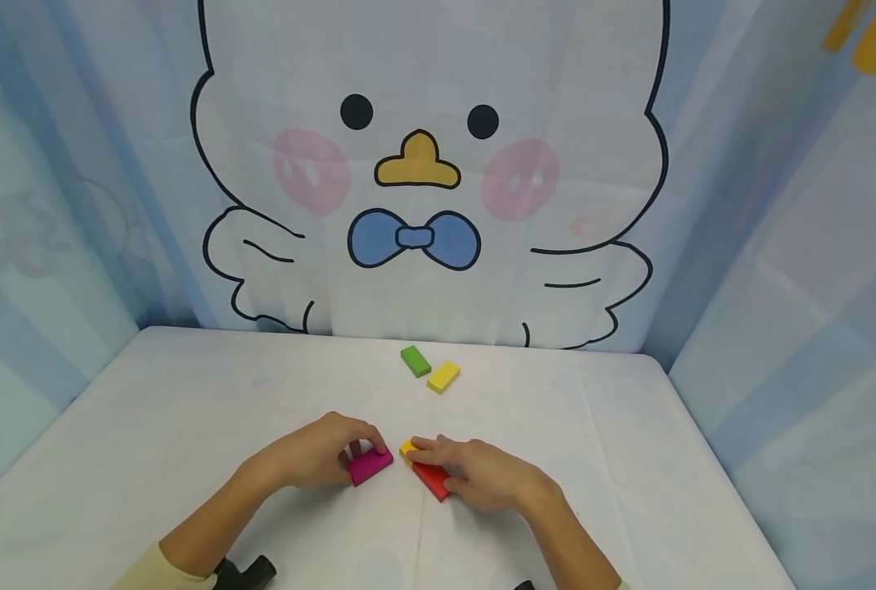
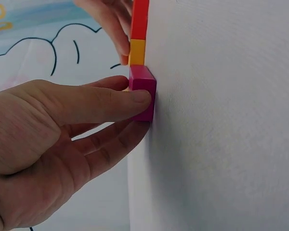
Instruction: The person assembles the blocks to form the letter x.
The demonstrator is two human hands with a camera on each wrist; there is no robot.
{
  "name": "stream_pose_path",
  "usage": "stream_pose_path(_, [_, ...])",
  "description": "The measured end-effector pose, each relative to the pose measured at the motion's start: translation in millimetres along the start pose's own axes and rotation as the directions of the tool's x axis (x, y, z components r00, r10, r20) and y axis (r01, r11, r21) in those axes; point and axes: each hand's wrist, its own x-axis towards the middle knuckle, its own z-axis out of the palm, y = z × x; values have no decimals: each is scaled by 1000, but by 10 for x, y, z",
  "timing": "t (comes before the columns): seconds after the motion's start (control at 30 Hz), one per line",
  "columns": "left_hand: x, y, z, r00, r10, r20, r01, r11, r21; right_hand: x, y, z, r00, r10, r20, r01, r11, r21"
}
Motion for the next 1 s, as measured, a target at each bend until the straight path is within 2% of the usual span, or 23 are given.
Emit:
stream_pose_path(0.23, [17, 21, 8, 1000, 21, 6, -21, 1000, -7, 9, 32, -13, 1000, -22, 1, 22, 1000, -5])
stream_pose_path(0.47, [46, 37, 20, 1000, 17, 19, -17, 1000, -9, 10, 54, -6, 1000, -24, -1, 24, 1000, -17])
stream_pose_path(1.0, [64, 57, 71, 998, 47, 34, -47, 999, -23, 8, 53, 8, 1000, -28, -6, 28, 1000, 13])
